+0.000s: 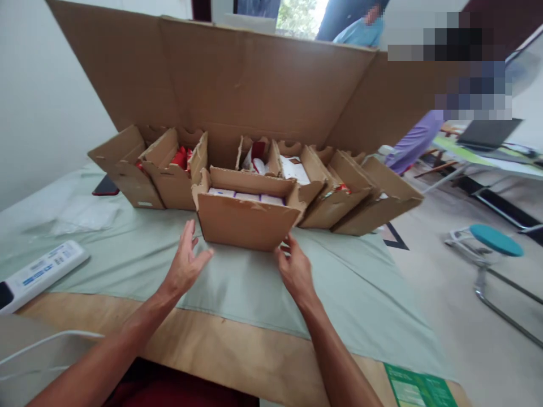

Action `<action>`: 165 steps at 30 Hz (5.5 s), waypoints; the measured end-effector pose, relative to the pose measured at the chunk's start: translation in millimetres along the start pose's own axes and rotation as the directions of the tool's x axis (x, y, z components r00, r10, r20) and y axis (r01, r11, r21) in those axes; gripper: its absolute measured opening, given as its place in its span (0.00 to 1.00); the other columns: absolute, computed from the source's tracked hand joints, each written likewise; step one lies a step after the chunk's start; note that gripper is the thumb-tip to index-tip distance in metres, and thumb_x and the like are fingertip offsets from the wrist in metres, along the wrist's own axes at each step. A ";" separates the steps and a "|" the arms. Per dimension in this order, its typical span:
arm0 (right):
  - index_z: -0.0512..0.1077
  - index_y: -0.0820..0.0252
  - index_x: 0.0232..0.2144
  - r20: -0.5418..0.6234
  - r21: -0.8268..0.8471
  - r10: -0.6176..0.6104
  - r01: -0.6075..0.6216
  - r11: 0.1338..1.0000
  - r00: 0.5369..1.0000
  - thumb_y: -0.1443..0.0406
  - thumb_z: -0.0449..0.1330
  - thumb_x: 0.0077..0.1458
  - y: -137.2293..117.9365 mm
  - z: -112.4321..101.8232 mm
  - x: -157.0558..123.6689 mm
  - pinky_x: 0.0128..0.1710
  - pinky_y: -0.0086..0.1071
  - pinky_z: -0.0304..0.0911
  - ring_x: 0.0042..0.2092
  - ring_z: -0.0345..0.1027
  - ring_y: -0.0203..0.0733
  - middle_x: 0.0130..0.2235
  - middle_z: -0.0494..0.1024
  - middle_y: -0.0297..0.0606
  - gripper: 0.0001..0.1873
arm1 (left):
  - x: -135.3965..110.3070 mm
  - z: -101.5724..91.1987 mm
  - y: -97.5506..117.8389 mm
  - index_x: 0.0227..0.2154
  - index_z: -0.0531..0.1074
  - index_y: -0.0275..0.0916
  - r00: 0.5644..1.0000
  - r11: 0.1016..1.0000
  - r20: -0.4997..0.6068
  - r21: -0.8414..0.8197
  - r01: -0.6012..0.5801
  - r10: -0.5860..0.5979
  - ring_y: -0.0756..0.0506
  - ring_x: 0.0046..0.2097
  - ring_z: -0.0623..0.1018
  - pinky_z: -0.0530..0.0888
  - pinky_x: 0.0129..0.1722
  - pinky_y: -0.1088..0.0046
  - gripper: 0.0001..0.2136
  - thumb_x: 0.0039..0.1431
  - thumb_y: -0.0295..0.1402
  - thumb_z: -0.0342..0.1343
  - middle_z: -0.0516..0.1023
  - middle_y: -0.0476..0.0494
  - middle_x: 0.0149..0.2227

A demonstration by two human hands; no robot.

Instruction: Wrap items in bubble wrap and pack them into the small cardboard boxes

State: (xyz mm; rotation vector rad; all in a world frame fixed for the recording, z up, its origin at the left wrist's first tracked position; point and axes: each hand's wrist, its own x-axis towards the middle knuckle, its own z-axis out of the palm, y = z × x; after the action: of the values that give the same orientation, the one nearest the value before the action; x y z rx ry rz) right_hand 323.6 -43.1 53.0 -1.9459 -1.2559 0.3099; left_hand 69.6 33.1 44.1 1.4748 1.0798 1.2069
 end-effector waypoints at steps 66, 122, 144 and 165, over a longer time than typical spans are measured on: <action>0.78 0.54 0.51 0.268 0.829 -0.575 0.119 0.546 0.773 0.59 0.64 0.58 -261.0 157.8 44.1 0.61 0.41 0.65 0.59 0.72 0.44 0.57 0.80 0.38 0.19 | -56.1 -72.3 -49.5 0.59 0.70 0.39 0.993 0.999 -0.112 -0.015 0.047 -0.049 0.34 0.67 0.69 0.63 0.68 0.45 0.25 0.56 0.27 0.57 0.71 0.33 0.64; 0.74 0.51 0.46 0.015 0.435 -0.169 0.146 0.888 0.985 0.59 0.61 0.60 9.6 -9.8 -52.6 0.58 0.50 0.68 0.53 0.75 0.50 0.45 0.81 0.42 0.12 | -29.9 -91.2 -16.8 0.30 0.75 0.44 0.983 0.824 0.093 0.537 -0.181 0.156 0.43 0.43 0.79 0.75 0.42 0.66 0.06 0.59 0.37 0.55 0.76 0.46 0.36; 0.80 0.55 0.49 0.351 -0.282 -0.200 0.307 0.909 0.915 0.61 0.61 0.62 9.4 -8.6 -44.9 0.62 0.58 0.61 0.65 0.63 0.59 0.65 0.70 0.49 0.14 | -52.0 -66.1 6.9 0.30 0.79 0.45 0.782 0.579 0.590 0.571 -0.581 0.203 0.34 0.51 0.80 0.70 0.57 0.44 0.11 0.63 0.35 0.52 0.85 0.42 0.39; 0.56 0.59 0.71 0.384 -0.481 -0.262 0.434 0.762 0.885 0.51 0.50 0.69 18.2 26.0 -88.1 0.68 0.55 0.53 0.72 0.53 0.58 0.72 0.59 0.51 0.34 | -47.2 -51.9 -40.7 0.68 0.60 0.36 0.770 0.449 0.636 0.675 -0.585 0.049 0.32 0.74 0.55 0.51 0.71 0.45 0.31 0.66 0.45 0.52 0.57 0.30 0.72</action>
State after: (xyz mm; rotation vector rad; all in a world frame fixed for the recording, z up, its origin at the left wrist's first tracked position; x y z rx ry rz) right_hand 278.3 -109.5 5.0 -2.1179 -2.0674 0.0304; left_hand 8.8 1.3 0.7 2.7350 1.0255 0.3135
